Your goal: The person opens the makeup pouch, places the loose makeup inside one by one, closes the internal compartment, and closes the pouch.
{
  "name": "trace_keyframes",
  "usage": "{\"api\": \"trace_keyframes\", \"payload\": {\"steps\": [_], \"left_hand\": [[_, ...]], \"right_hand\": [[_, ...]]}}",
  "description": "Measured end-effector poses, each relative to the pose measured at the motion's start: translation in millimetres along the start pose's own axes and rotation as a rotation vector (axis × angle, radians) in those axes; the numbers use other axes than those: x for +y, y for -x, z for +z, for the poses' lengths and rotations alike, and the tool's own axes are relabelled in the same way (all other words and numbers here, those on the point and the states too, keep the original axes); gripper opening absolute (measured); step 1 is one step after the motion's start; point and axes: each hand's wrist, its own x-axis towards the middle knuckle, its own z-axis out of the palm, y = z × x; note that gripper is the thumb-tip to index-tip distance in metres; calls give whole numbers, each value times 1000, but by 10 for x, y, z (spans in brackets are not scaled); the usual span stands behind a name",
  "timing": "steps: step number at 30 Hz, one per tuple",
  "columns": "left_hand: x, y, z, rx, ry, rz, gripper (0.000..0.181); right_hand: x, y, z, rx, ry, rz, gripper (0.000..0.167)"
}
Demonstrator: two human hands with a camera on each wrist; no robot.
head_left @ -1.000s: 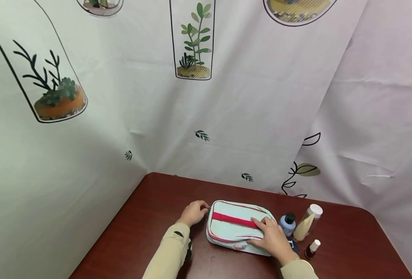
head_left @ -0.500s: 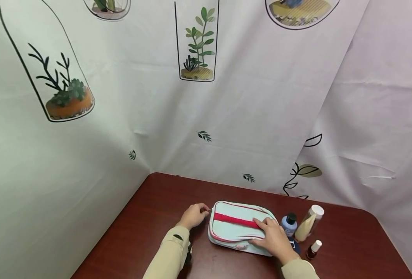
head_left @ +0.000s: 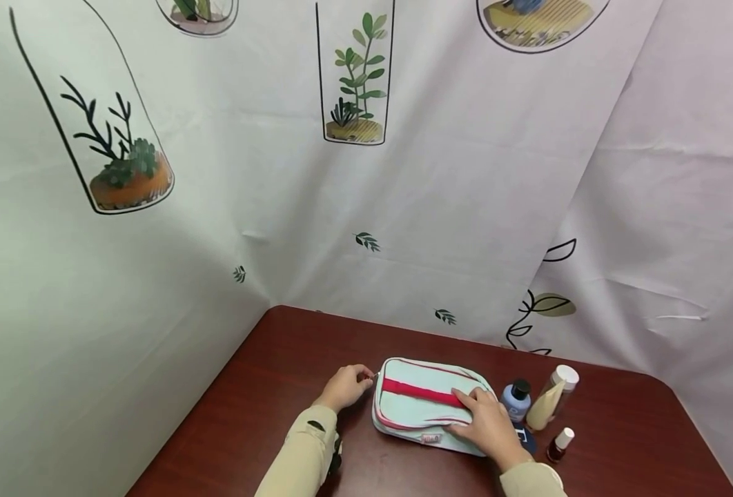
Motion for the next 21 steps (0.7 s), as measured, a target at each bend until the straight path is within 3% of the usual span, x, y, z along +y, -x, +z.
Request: {"api": "trace_keyframes", "payload": {"steps": [5, 10, 16, 21], "left_hand": [[-3, 43, 9, 11, 32, 2, 9], [28, 115, 109, 117, 156, 12, 8], [113, 187, 260, 254, 256, -65, 10], [147, 219, 294, 298, 308, -138, 10]], "right_hand": [[-5, 9, 21, 16, 4, -4, 67], [8, 17, 46, 11, 5, -12, 67], [18, 15, 79, 79, 3, -33, 64], [5, 18, 105, 105, 11, -25, 64]]}}
